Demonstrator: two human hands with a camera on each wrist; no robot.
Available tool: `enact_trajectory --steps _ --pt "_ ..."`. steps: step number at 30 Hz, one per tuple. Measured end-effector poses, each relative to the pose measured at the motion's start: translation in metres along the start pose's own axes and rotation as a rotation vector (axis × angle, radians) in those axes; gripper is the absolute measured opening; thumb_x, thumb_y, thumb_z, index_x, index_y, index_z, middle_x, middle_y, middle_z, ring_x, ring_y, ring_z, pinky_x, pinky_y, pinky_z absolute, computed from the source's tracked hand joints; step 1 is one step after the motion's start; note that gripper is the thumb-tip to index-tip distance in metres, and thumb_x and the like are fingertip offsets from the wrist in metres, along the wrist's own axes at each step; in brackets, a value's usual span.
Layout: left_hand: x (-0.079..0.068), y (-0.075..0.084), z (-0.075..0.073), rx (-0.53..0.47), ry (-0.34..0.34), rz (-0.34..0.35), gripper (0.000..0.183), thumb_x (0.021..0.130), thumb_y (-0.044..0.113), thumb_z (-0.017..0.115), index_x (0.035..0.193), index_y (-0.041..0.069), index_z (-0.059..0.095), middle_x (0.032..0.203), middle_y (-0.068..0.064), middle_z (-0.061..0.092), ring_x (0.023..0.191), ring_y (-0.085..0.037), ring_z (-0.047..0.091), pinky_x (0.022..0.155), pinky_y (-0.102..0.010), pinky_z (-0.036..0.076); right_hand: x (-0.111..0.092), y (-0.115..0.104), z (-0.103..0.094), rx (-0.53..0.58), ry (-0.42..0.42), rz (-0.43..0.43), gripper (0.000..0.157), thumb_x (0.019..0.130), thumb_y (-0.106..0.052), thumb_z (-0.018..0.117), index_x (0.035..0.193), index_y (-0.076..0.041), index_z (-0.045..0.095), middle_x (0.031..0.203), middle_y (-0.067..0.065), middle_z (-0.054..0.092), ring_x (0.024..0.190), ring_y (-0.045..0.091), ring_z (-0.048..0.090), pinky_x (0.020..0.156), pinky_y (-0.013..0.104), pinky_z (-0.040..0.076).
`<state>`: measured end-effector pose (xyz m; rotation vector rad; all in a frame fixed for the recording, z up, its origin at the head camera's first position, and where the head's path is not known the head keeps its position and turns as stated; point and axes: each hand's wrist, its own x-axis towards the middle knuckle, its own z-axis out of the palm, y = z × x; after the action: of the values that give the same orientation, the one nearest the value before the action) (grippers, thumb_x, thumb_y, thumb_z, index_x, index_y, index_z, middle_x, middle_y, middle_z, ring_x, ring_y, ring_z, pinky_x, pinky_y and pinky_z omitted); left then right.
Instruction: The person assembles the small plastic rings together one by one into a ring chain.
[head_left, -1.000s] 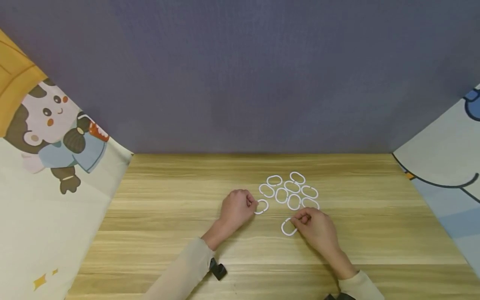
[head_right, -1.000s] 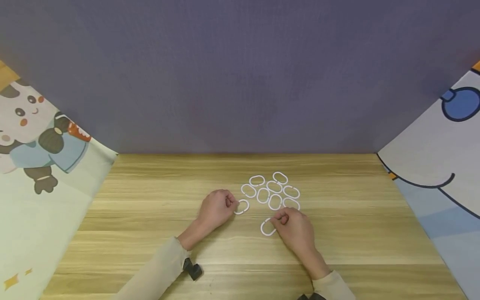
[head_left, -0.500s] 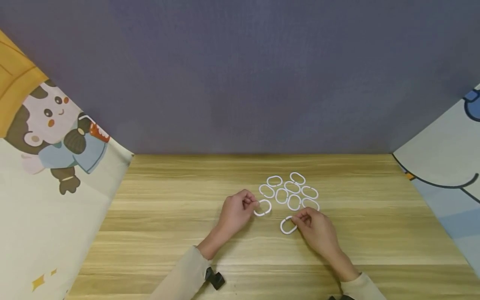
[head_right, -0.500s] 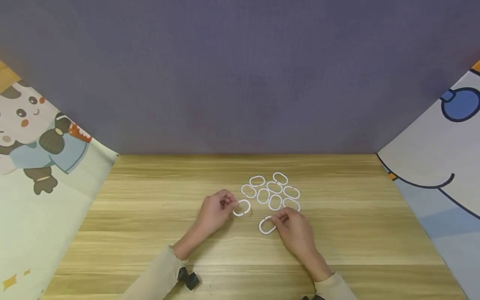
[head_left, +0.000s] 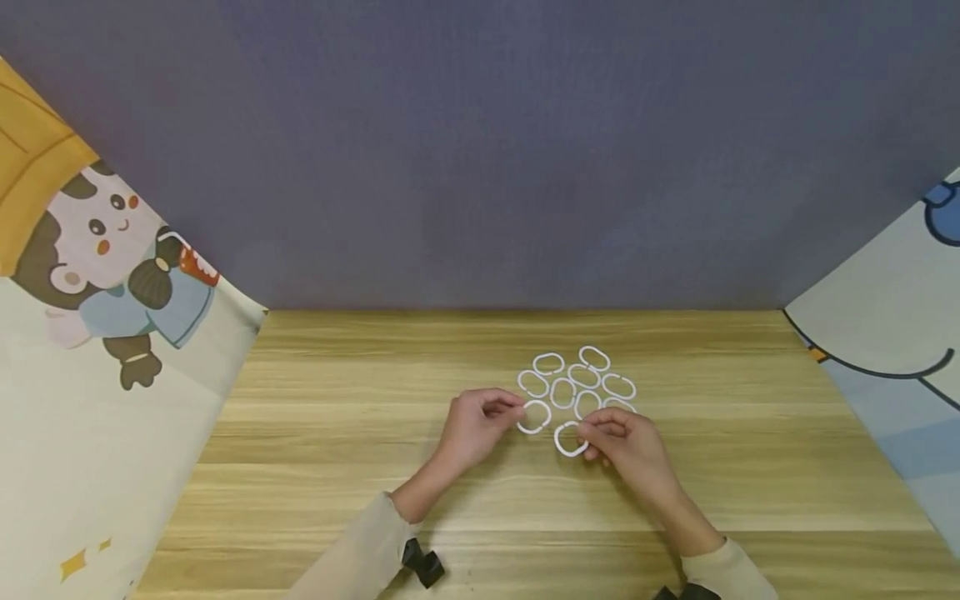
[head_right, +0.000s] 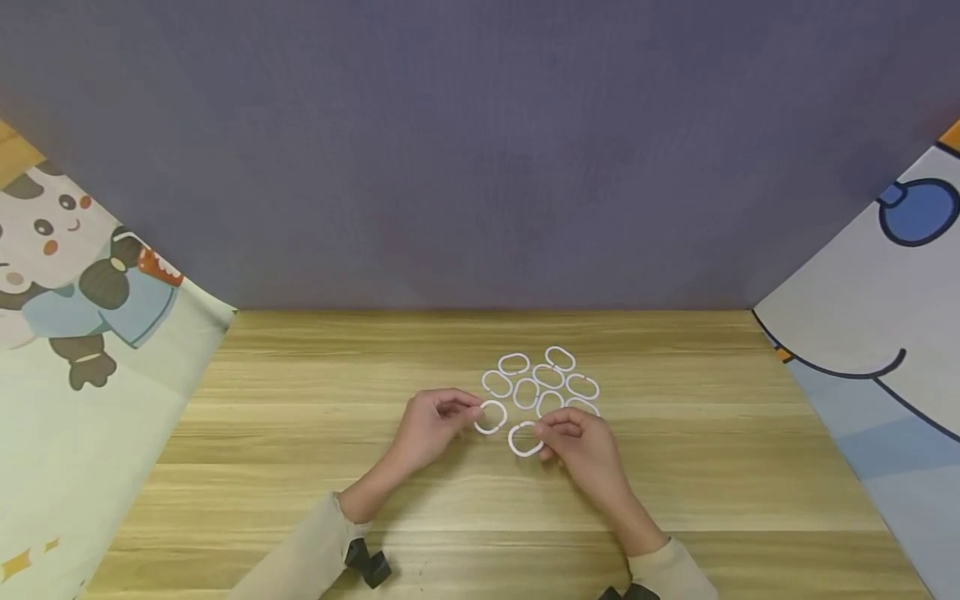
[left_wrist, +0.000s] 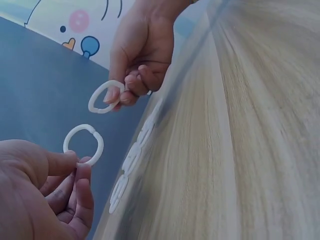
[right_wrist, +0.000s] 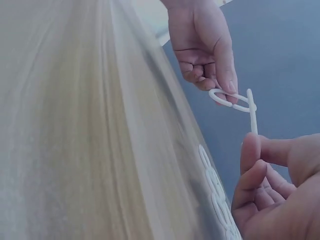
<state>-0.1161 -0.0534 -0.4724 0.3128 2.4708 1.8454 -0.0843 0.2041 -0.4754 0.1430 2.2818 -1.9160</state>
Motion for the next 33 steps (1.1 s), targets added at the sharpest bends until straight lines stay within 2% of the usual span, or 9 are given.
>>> enact_trajectory --steps 6,8,10,15,21,23,27,30,33 --pt "-0.001 0.001 0.002 -0.084 -0.038 -0.025 0.006 0.098 0.004 0.083 0.103 -0.001 0.083 0.092 -0.014 0.084 0.084 -0.033 0.081 0.068 -0.021 0.058 0.000 -0.007 0.001 0.042 -0.057 0.038 0.028 0.104 -0.005 0.077 0.123 0.015 0.072 0.088 0.011 0.079 0.070 0.011 0.071 0.061 0.021 0.055" --pt "-0.002 0.002 0.003 -0.110 -0.050 -0.026 0.007 0.099 0.004 0.082 0.103 -0.002 0.083 0.093 -0.016 0.083 0.087 -0.040 0.081 0.069 -0.024 0.061 -0.001 -0.008 0.003 0.061 -0.073 0.048 0.028 0.104 -0.005 0.076 0.122 0.016 0.071 0.087 0.010 0.079 0.070 0.011 0.070 0.061 0.021 0.055" --pt "-0.002 0.002 0.004 -0.136 -0.062 -0.028 0.007 0.099 0.003 0.082 0.103 -0.003 0.082 0.094 -0.017 0.083 0.089 -0.044 0.081 0.072 -0.033 0.066 0.000 -0.008 0.004 0.075 -0.080 0.058 0.028 0.104 -0.005 0.076 0.122 0.016 0.071 0.086 0.010 0.079 0.070 0.011 0.070 0.062 0.021 0.055" --pt "-0.004 0.005 0.006 -0.160 -0.093 -0.023 0.008 0.099 0.001 0.082 0.102 -0.005 0.081 0.095 -0.019 0.083 0.091 -0.045 0.081 0.080 -0.053 0.067 0.001 -0.009 0.008 0.070 -0.075 0.069 0.027 0.104 -0.005 0.075 0.119 0.016 0.071 0.082 0.007 0.077 0.070 0.010 0.069 0.063 0.021 0.055" --pt "-0.006 0.007 0.009 -0.140 -0.117 -0.010 0.006 0.099 -0.001 0.081 0.102 -0.006 0.081 0.096 -0.019 0.083 0.090 -0.044 0.081 0.080 -0.055 0.066 0.001 -0.009 0.011 0.080 -0.038 0.082 0.023 0.105 -0.004 0.075 0.117 0.014 0.072 0.079 0.003 0.074 0.070 0.011 0.068 0.063 0.021 0.056" --pt "-0.007 0.006 0.009 -0.131 -0.118 -0.002 0.005 0.099 -0.001 0.080 0.102 -0.006 0.081 0.096 -0.021 0.082 0.090 -0.043 0.081 0.080 -0.054 0.066 0.002 -0.009 0.011 0.088 -0.018 0.084 0.022 0.105 -0.003 0.073 0.118 0.014 0.071 0.079 0.003 0.074 0.070 0.011 0.068 0.063 0.021 0.056" --pt "-0.008 0.007 0.008 -0.110 -0.120 -0.001 0.006 0.099 -0.001 0.080 0.102 -0.006 0.080 0.096 -0.022 0.082 0.088 -0.041 0.081 0.078 -0.044 0.068 0.001 -0.011 0.010 0.130 0.021 0.080 0.015 0.106 -0.001 0.071 0.116 0.011 0.071 0.084 0.003 0.076 0.070 0.011 0.069 0.062 0.022 0.057" --pt "-0.009 0.007 0.007 -0.081 -0.127 0.006 0.006 0.099 0.001 0.082 0.102 -0.003 0.081 0.095 -0.017 0.083 0.084 -0.030 0.080 0.074 -0.031 0.065 0.001 -0.013 0.009 0.160 0.041 0.076 0.010 0.106 -0.001 0.071 0.113 0.006 0.072 0.087 0.005 0.078 0.071 0.012 0.071 0.062 0.023 0.058" --pt "-0.010 0.005 0.006 -0.048 -0.142 0.017 0.006 0.099 0.004 0.083 0.103 0.000 0.081 0.095 -0.011 0.083 0.080 -0.014 0.075 0.073 -0.023 0.061 0.000 -0.015 0.008 0.161 0.051 0.071 0.010 0.107 -0.003 0.071 0.113 0.005 0.071 0.090 0.007 0.079 0.073 0.012 0.072 0.063 0.024 0.059"
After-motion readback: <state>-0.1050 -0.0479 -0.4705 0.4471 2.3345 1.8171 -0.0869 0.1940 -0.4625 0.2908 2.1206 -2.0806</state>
